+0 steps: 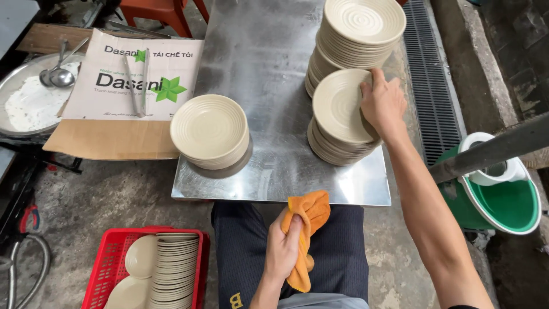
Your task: The recorder wipes beige bowls with an orange cloth and stacks them on a table and in a crate.
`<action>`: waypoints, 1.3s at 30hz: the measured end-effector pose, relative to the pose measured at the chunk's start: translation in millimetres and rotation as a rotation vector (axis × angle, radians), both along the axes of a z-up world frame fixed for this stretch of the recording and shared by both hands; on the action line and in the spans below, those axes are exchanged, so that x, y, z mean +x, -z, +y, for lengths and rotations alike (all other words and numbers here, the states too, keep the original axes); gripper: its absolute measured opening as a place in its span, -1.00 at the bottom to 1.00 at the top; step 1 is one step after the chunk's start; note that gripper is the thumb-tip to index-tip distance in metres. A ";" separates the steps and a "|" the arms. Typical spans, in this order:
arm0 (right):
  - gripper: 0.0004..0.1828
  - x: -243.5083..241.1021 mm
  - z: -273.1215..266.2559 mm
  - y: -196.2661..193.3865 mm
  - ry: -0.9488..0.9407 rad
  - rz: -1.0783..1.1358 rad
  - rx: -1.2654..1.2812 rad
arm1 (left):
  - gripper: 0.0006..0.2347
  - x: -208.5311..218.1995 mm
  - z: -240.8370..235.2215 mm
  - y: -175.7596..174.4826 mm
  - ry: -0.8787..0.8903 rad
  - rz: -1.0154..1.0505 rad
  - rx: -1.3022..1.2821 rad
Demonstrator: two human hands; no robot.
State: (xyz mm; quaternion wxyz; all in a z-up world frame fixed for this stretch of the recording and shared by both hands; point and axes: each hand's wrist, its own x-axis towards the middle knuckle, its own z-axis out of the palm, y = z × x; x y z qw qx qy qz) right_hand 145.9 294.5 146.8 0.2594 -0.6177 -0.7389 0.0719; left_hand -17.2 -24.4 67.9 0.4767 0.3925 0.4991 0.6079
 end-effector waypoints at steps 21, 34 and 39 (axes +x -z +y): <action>-0.15 -221.7 -51.8 84.8 -0.478 0.175 -0.038 | -0.69 -56.1 -38.0 14.3 -0.112 0.262 -0.084; -0.57 -163.3 -97.7 8.1 -0.380 0.729 -0.257 | -0.75 -64.2 -43.9 -2.7 -0.249 0.252 -0.051; -0.63 -84.7 -155.0 35.9 -0.353 1.081 -0.166 | -0.78 -65.6 -44.9 -22.8 -0.358 0.316 0.119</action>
